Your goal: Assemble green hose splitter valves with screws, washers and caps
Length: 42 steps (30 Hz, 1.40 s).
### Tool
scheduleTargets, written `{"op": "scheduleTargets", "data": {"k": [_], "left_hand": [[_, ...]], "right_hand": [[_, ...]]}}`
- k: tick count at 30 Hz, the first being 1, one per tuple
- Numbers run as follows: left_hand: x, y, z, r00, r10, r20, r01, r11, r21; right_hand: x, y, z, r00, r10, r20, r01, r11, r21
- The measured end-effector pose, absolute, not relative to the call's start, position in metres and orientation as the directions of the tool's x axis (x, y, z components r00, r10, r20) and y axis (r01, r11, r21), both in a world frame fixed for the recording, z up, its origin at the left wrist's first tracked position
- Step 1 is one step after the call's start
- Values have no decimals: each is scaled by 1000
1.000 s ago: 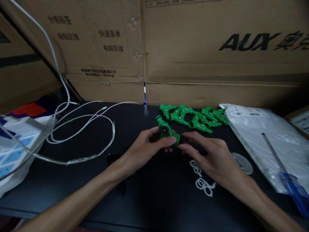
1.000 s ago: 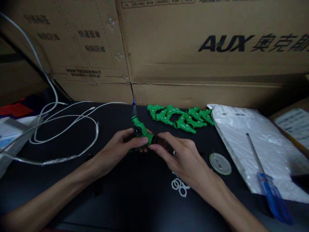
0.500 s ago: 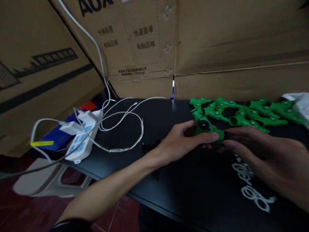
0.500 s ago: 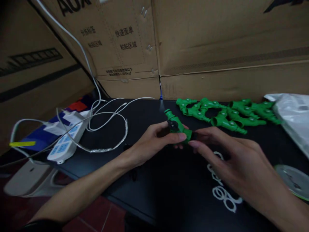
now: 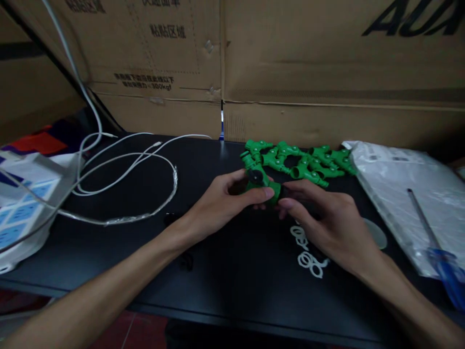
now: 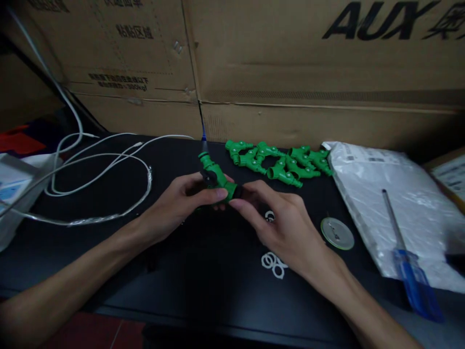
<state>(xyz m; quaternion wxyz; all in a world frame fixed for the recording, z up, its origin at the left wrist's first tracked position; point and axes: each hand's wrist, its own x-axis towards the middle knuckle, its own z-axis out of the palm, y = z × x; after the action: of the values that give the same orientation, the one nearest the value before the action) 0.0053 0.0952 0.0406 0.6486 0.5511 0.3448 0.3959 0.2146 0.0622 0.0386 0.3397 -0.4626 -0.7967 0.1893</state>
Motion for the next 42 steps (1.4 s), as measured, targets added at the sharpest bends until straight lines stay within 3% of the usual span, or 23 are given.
{"op": "scheduleTargets", "data": {"k": [5, 8, 14, 23, 35, 42], "left_hand": [[-8, 111, 51, 285, 956, 72, -217, -9, 976], [-24, 124, 59, 153, 980, 130, -277, -83, 957], [-48, 137, 69, -47, 993, 106, -317, -116, 941], [-57, 142, 71, -41, 975, 218, -335, -219, 916], [-50, 140, 60, 110, 974, 199, -427, -134, 894], [-49, 140, 63, 69, 987, 142, -428, -100, 898]], "right_hand": [[224, 71, 47, -354, 884, 305, 685, 468, -558], [218, 72, 50, -467, 828, 309, 693, 560, -453], [163, 64, 48, -776, 574, 261, 518, 816, -255], [70, 71, 21, -955, 262, 141, 224, 945, -240], [76, 70, 5, -935, 318, 159, 303, 946, -116], [73, 72, 12, -906, 367, 212, 337, 927, -166]]}}
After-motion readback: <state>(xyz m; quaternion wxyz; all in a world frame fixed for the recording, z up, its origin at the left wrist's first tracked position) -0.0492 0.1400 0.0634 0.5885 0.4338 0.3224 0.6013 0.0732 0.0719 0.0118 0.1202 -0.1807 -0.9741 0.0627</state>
